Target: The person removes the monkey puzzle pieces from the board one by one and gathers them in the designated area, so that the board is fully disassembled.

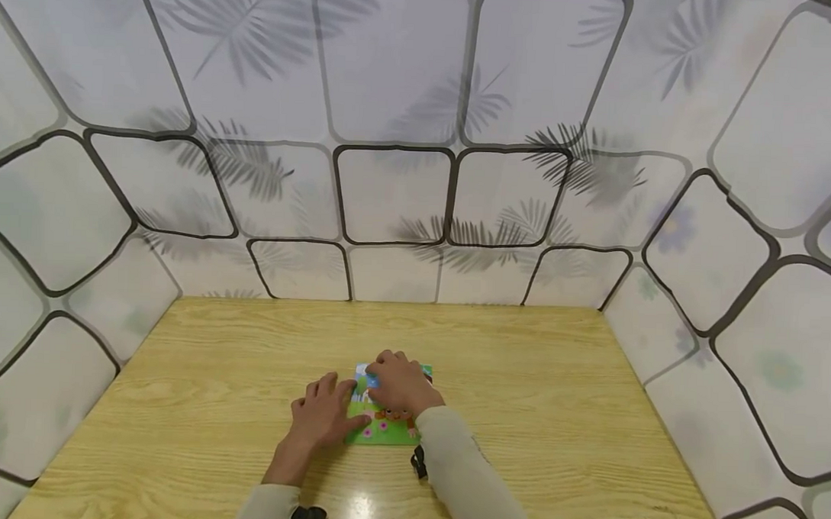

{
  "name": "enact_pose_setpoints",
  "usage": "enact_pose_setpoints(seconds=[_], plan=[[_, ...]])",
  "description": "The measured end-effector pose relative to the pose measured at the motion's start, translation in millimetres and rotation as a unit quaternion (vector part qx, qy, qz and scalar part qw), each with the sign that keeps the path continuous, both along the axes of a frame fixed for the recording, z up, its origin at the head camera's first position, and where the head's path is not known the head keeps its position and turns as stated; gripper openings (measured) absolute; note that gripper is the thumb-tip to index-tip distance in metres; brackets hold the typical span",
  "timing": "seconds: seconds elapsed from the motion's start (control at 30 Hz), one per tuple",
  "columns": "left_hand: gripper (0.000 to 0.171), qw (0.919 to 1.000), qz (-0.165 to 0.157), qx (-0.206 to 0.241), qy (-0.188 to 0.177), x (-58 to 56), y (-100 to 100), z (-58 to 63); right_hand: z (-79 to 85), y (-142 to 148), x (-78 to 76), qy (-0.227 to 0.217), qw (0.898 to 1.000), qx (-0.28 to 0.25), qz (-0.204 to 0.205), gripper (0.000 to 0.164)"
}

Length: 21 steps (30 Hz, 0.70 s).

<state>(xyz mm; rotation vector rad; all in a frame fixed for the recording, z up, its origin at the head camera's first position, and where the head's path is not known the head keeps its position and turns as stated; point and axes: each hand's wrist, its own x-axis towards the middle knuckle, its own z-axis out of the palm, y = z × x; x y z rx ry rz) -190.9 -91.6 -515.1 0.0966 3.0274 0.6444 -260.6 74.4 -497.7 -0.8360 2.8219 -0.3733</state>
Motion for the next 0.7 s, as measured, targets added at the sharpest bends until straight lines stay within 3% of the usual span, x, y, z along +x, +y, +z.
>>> enact_pose_setpoints(seconds=[0.7], plan=[[0.069, 0.9999, 0.011, -0.003, -0.005, -0.7, 2.6, 1.2, -2.6, -15.1, -14.6, -0.02, 0.999, 0.043, -0.023, 0.04]])
